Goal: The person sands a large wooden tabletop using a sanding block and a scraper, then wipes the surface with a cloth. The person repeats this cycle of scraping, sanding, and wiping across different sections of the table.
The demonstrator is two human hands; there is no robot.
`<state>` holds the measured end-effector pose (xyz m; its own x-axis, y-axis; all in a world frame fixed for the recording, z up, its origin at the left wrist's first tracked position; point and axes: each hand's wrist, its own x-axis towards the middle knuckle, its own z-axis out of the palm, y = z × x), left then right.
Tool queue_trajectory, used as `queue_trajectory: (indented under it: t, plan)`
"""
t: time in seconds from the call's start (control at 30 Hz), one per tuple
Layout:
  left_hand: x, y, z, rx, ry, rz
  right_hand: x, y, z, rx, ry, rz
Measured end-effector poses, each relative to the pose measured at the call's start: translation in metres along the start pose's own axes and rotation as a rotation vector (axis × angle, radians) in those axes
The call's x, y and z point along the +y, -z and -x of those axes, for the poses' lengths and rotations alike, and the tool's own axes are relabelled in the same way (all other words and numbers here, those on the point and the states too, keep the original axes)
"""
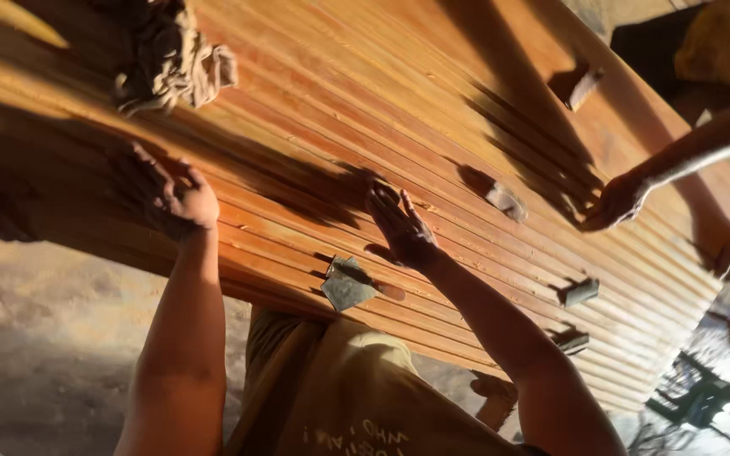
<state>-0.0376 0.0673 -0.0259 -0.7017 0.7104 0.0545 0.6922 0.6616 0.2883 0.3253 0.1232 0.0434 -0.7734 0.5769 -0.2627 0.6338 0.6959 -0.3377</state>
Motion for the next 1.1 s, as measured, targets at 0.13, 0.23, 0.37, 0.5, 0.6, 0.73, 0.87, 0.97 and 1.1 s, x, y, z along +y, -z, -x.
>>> queue_trajectory:
  t: [0.13,0.23,0.37,0.5,0.6,0.73,0.87,0.97,1.1]
  plan:
    - [-0.001,0.01,0.002,-0.083,0.017,-0.028,-0.012,-0.019,-0.051,0.085,0.154,-0.121]
    - [-0.003,0.012,0.007,-0.08,0.009,-0.023,-0.004,-0.023,-0.054,0.039,0.153,-0.075]
    - [-0.007,0.004,0.009,-0.143,0.028,-0.071,0.016,-0.009,-0.012,-0.051,0.177,0.014]
    - [-0.012,-0.003,0.011,-0.036,-0.001,-0.148,0.014,-0.014,-0.004,-0.075,0.158,0.095]
    - [-0.012,0.0,0.015,-0.06,0.028,-0.151,0.0,-0.036,-0.038,0.078,0.194,-0.033]
    - [-0.009,0.014,0.017,-0.183,0.051,-0.1,0.001,-0.031,-0.033,0.043,0.201,0.013]
    - [-0.002,0.018,0.015,-0.09,0.016,-0.073,0.004,-0.001,0.001,0.06,0.144,-0.035]
    - [-0.005,0.016,0.018,-0.115,0.009,-0.145,-0.021,-0.005,-0.018,0.082,0.085,-0.204]
    - [-0.01,0.017,0.025,-0.049,0.011,-0.077,-0.049,-0.03,-0.066,0.124,0.122,-0.103]
